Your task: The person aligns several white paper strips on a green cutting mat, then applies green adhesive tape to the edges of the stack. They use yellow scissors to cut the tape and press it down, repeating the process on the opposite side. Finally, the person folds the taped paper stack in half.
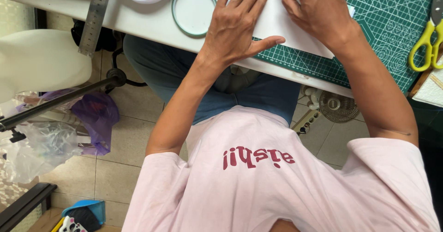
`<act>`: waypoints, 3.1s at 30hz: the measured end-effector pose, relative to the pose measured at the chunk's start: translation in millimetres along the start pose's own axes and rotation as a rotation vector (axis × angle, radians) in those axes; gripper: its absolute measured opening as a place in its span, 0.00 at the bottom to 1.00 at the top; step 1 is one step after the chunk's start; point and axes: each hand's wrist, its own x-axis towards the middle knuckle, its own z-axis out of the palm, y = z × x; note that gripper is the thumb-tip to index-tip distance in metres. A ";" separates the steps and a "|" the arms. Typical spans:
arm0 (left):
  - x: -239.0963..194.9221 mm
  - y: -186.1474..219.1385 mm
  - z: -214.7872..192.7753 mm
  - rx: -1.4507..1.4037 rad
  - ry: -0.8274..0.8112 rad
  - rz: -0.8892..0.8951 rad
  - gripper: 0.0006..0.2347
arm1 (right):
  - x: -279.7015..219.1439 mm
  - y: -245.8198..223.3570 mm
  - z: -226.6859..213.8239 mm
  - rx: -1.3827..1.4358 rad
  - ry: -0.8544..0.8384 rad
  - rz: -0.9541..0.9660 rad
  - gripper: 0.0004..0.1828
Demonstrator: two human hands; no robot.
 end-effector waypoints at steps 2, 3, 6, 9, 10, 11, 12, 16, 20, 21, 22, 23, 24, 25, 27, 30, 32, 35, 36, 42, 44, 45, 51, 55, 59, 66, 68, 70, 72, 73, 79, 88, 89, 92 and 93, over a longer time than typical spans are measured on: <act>-0.5 -0.7 0.4 -0.006 -0.003 -0.010 0.44 | 2.2 -0.7 1.9 -0.030 0.015 -0.020 0.08; -0.9 -0.6 0.4 -0.006 -0.003 -0.016 0.44 | 2.0 -1.7 1.7 -0.059 0.025 -0.029 0.09; -1.3 -1.0 0.3 -0.014 -0.004 -0.025 0.44 | 1.6 -2.4 3.2 -0.073 0.014 -0.033 0.13; -1.1 -1.4 0.2 -0.031 -0.004 -0.027 0.43 | 0.5 1.5 7.2 -0.099 0.024 -0.048 0.11; -1.2 -1.7 0.0 -0.034 -0.005 -0.026 0.43 | 0.8 3.2 9.7 -0.086 0.021 -0.044 0.09; -1.4 -2.0 -0.1 -0.037 -0.006 -0.025 0.43 | 0.9 4.7 12.3 -0.073 0.019 -0.039 0.07; -1.7 -2.0 0.0 -0.037 -0.006 -0.027 0.42 | 1.5 6.2 15.5 -0.031 0.004 -0.022 0.05; -2.4 -1.8 0.8 -0.045 0.003 -0.032 0.41 | 0.9 10.1 24.8 0.016 0.105 -0.062 0.04; -2.9 -2.3 0.5 -0.045 0.009 -0.028 0.41 | 0.3 11.2 30.5 0.140 0.008 0.044 0.01; -2.3 -2.3 0.6 -0.045 0.011 -0.026 0.41 | 0.4 11.5 30.9 0.147 0.028 0.033 0.02; -2.4 -2.0 0.6 -0.045 0.012 -0.026 0.41 | 0.4 11.3 31.5 0.157 0.048 0.021 0.02; -2.6 -1.7 0.5 -0.045 0.013 -0.025 0.41 | 0.4 11.2 32.0 0.173 0.052 0.018 0.02; -2.9 -1.8 0.4 -0.048 0.012 -0.027 0.41 | 0.3 10.9 32.4 0.189 0.056 0.016 0.02; -3.0 -2.0 0.4 -0.050 0.010 -0.029 0.41 | 0.3 10.6 32.8 0.192 0.055 0.017 0.03; -2.7 -2.0 0.6 -0.051 0.010 -0.030 0.41 | 0.6 10.7 32.7 0.182 0.050 0.023 0.03; -2.9 -1.8 0.6 -0.042 0.011 -0.031 0.41 | 1.2 10.3 31.6 0.206 0.037 0.036 0.04; -3.0 -1.6 1.6 -0.036 0.013 -0.032 0.41 | 1.6 10.3 30.3 0.220 0.034 0.038 0.04; -4.0 -1.8 3.7 -0.029 0.015 -0.027 0.41 | 1.7 9.3 28.7 0.219 0.037 0.032 0.04; -4.4 -2.0 4.3 -0.029 0.016 -0.030 0.41 | 1.9 8.9 28.2 0.223 0.038 0.030 0.04; -5.9 -2.5 7.8 -0.033 0.021 -0.044 0.39 | 5.2 7.9 24.6 0.188 0.046 -0.006 0.05; -6.3 -2.8 8.6 -0.034 0.020 -0.045 0.39 | 5.6 7.8 23.3 0.149 0.061 -0.032 0.05; -6.4 -2.5 8.9 -0.038 0.023 -0.046 0.38 | 5.7 7.9 22.4 0.120 0.074 -0.049 0.05; -6.9 -2.5 9.1 -0.056 0.020 -0.055 0.37 | 7.3 4.6 14.5 0.081 0.059 -0.108 0.06; -6.5 -2.4 9.4 -0.053 0.018 -0.059 0.37 | 10.5 -6.3 4.0 0.003 0.019 -0.104 0.09; -6.7 -3.9 10.2 -0.049 0.032 -0.045 0.37 | 13.1 -19.8 -7.3 -0.080 0.047 -0.172 0.23; -7.0 -3.0 7.8 -0.034 0.017 -0.035 0.39 | 6.7 -34.6 -13.1 -0.087 0.045 -0.223 0.27; -6.4 -2.6 5.8 -0.045 0.015 -0.033 0.39 | 4.8 -36.6 -14.2 -0.063 0.031 -0.210 0.27; -5.7 -1.6 3.8 -0.043 0.029 -0.028 0.40 | 4.5 -37.3 -15.5 -0.035 0.005 -0.187 0.27; -4.7 -0.4 2.0 -0.049 0.027 -0.027 0.41 | 4.4 -36.9 -15.6 0.034 0.003 -0.173 0.24; -4.4 -0.2 0.8 -0.056 0.019 -0.029 0.41 | 3.7 -35.4 -15.6 0.067 0.007 -0.160 0.24; -2.4 2.0 -4.9 -0.021 -0.002 -0.011 0.41 | -17.8 1.6 -12.4 0.355 -0.163 0.208 0.18; 6.6 1.7 -17.3 -0.110 -0.093 -0.065 0.38 | -90.7 18.8 -39.7 -0.024 0.029 0.197 0.09; 7.1 2.3 -18.6 -0.119 -0.108 -0.074 0.38 | -92.1 14.9 -43.2 -0.064 0.019 0.179 0.11; 13.7 3.5 -17.3 -0.038 -0.072 -0.031 0.40 | -81.3 2.2 -43.9 -0.092 0.027 0.124 0.21; 16.0 4.5 -16.1 -0.013 -0.065 -0.022 0.39 | -76.8 -1.6 -43.0 -0.085 0.026 0.121 0.24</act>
